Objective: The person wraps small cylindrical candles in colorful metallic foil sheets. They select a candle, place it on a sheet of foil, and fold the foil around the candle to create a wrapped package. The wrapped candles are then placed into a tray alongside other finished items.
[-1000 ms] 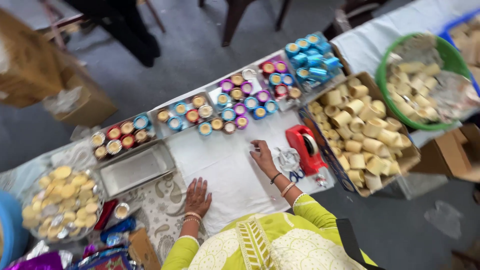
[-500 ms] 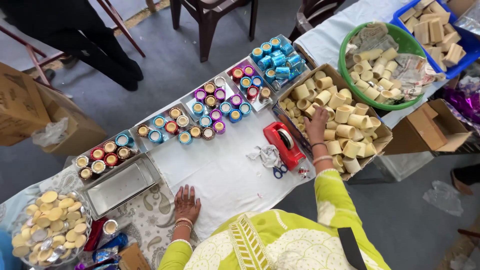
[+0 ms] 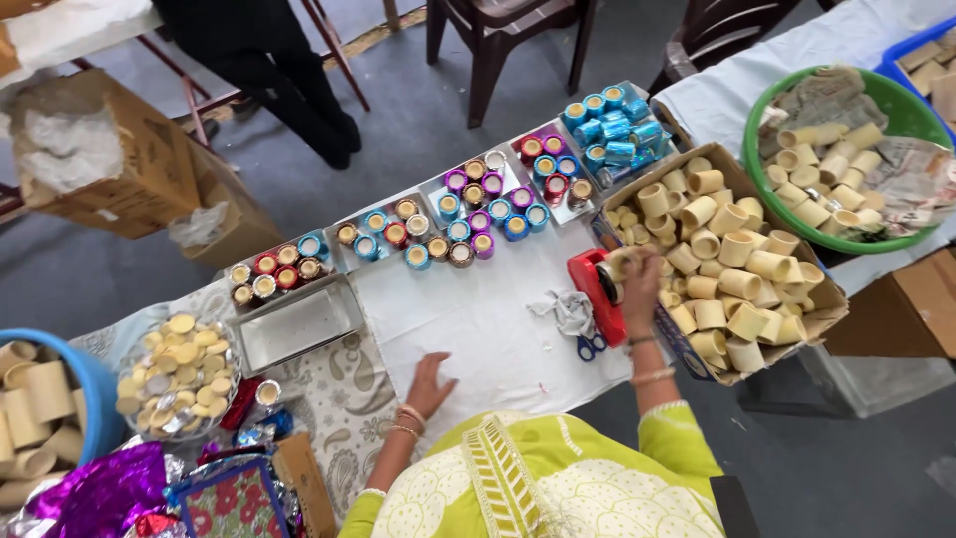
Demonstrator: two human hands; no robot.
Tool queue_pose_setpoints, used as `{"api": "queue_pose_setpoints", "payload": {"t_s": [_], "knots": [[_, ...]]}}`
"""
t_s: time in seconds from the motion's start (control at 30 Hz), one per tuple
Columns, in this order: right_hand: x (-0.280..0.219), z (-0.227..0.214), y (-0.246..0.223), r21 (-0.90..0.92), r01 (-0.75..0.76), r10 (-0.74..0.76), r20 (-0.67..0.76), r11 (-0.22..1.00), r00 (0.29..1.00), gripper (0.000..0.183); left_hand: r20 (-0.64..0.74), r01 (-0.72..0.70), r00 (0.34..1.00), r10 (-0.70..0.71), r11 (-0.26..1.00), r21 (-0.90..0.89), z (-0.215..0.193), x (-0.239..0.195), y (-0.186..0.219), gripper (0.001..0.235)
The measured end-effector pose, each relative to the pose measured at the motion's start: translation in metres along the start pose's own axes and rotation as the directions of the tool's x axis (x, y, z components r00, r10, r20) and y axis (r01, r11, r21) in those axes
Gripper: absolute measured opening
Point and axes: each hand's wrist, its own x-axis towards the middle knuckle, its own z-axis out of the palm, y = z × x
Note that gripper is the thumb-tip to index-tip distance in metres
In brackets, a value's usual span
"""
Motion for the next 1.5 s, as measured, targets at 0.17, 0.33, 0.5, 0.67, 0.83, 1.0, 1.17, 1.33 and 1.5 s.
{"api": "queue_pose_setpoints", "payload": {"t_s": [0.17, 0.33, 0.5, 0.67, 0.83, 1.0, 1.17, 1.33, 1.5], "knots": [[-0.122, 0.104, 0.063, -0.006, -0.292, 0.257, 0.489, 0.956, 0.833, 0.032, 0.139, 0.009, 0.989, 0.053, 0.911, -0.413, -0.057, 0.029, 0.146, 0.088], [-0.182, 0.123, 0.027, -0.039, -0.215, 0.159, 0.801, 0.976, 0.577, 0.034, 0.019, 0.033, 0.999, -0.028, 0.894, -0.447, -0.041, 0.035, 0.136, 0.072], [-0.123, 0.084, -0.006, -0.512, 0.682, -0.198, 0.706, 0.522, 0.681, 0.054, 0.042, 0.19, 0.98, -0.194, 0.853, -0.486, -0.034, 0.022, 0.102, 0.05], [-0.088, 0.046, 0.06, -0.664, 0.697, -0.142, 0.689, 0.27, 0.711, 0.057, 0.125, 0.246, 0.969, -0.214, 0.882, -0.402, -0.031, 0.006, 0.087, 0.051], [-0.084, 0.054, 0.035, -0.663, 0.616, -0.086, 0.648, 0.426, 0.757, 0.029, 0.145, 0.243, 0.968, -0.203, 0.894, -0.377, -0.037, 0.006, 0.093, 0.051], [-0.117, 0.107, -0.016, -0.047, 0.008, 0.012, 0.412, 0.999, 0.911, 0.033, 0.146, 0.233, 0.971, -0.191, 0.895, -0.38, -0.039, 0.022, 0.106, 0.052], [-0.184, 0.141, -0.052, 0.065, -0.016, -0.031, 0.668, 0.998, 0.743, 0.038, 0.03, 0.176, 0.984, -0.176, 0.925, -0.337, -0.038, 0.039, 0.112, 0.053], [-0.18, 0.124, -0.064, 0.157, 0.186, -0.224, 0.871, 0.97, 0.436, 0.026, 0.185, 0.279, 0.956, -0.228, 0.9, -0.334, -0.023, 0.035, 0.087, 0.052], [-0.199, 0.125, -0.042, -0.026, 0.508, -0.193, 0.908, 0.861, 0.373, 0.025, 0.128, 0.059, 0.991, -0.037, 0.982, -0.179, -0.051, 0.034, 0.12, 0.044]]}}
